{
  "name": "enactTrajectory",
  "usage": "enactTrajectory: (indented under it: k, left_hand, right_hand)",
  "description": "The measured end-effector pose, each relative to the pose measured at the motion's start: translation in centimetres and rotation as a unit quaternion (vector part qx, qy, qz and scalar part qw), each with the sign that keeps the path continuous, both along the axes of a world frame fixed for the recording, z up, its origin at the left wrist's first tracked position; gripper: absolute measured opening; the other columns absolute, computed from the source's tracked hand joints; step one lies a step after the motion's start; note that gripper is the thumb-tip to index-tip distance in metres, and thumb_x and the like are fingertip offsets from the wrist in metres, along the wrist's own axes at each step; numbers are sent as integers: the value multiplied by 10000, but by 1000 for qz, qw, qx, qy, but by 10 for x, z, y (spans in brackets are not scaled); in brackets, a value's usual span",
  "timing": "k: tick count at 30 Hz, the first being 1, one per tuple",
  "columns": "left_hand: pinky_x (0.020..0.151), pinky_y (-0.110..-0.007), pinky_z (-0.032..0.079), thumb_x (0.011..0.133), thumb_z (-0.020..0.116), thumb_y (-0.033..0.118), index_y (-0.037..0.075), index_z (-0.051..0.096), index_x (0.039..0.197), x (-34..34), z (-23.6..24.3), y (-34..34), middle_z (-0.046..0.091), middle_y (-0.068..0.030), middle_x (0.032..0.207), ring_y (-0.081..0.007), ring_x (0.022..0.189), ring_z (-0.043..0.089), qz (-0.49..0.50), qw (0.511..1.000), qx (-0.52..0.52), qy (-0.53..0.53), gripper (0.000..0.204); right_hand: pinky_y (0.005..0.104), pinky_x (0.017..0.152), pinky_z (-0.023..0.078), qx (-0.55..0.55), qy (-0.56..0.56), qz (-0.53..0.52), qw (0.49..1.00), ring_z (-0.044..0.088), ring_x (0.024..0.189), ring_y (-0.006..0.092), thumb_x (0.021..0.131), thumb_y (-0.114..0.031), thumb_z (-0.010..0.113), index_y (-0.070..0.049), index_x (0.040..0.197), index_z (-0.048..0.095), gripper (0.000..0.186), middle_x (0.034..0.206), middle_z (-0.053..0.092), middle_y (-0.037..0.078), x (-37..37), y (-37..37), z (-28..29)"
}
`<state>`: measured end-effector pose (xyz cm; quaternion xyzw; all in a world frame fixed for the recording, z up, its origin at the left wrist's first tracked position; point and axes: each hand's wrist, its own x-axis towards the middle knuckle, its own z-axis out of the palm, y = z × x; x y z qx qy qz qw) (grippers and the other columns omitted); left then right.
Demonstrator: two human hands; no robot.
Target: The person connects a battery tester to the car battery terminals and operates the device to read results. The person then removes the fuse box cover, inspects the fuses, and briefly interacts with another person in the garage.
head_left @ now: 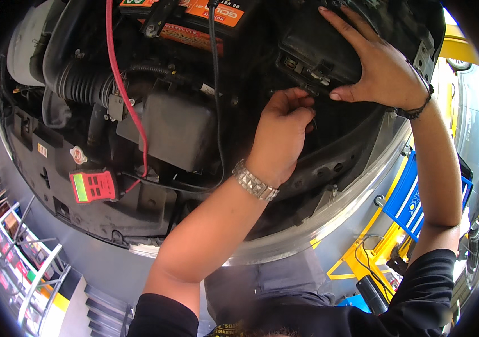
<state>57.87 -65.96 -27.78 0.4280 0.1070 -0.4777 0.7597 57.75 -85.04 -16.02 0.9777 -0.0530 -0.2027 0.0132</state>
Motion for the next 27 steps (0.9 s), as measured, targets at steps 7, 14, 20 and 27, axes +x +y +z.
enactTrajectory:
  k: [7, 14, 20, 27]
  left_hand:
    - [866, -347, 483, 886, 603, 8, 50, 589, 1194, -2, 1, 0, 648, -72, 1131, -182, 1005, 627, 7, 1000, 13, 4, 311]
    - [870, -337, 481, 905, 606, 23, 52, 572, 1223, -6, -2, 1, 645, -58, 1137, -168, 1011, 625, 14, 999, 16, -35, 321]
    - [854, -318, 488, 910, 611, 21, 45, 561, 1231, -9, -1, 0, 638, -56, 1150, -150, 997, 625, 27, 998, 22, -43, 326]
    - [850, -320, 488, 911, 625, 36, 56, 566, 1226, -8, 0, 1, 656, -50, 1102, -151, 989, 627, 28, 999, 16, -38, 322]
  right_hand:
    - [453, 996, 481, 150, -6, 43, 988, 569, 1155, 498, 672, -557, 861, -143, 1605, 193, 1219, 1413, 361, 335, 16, -30, 1]
    - [368, 975, 454, 204, -199, 107, 953, 567, 1108, 332, 634, -32, 754, -119, 1442, 516, 847, 1254, 519, 133, -4, -35, -3]
    - [368, 1059, 428, 20, -79, 71, 994, 540, 1247, 360, 651, -238, 822, -145, 1570, 303, 1059, 1405, 429, 212, 0, -12, 25]
    - [461, 1021, 484, 102, 197, 173, 960, 613, 1099, 497, 712, -523, 838, -203, 1602, 122, 1186, 1509, 252, 365, 64, -38, 33]
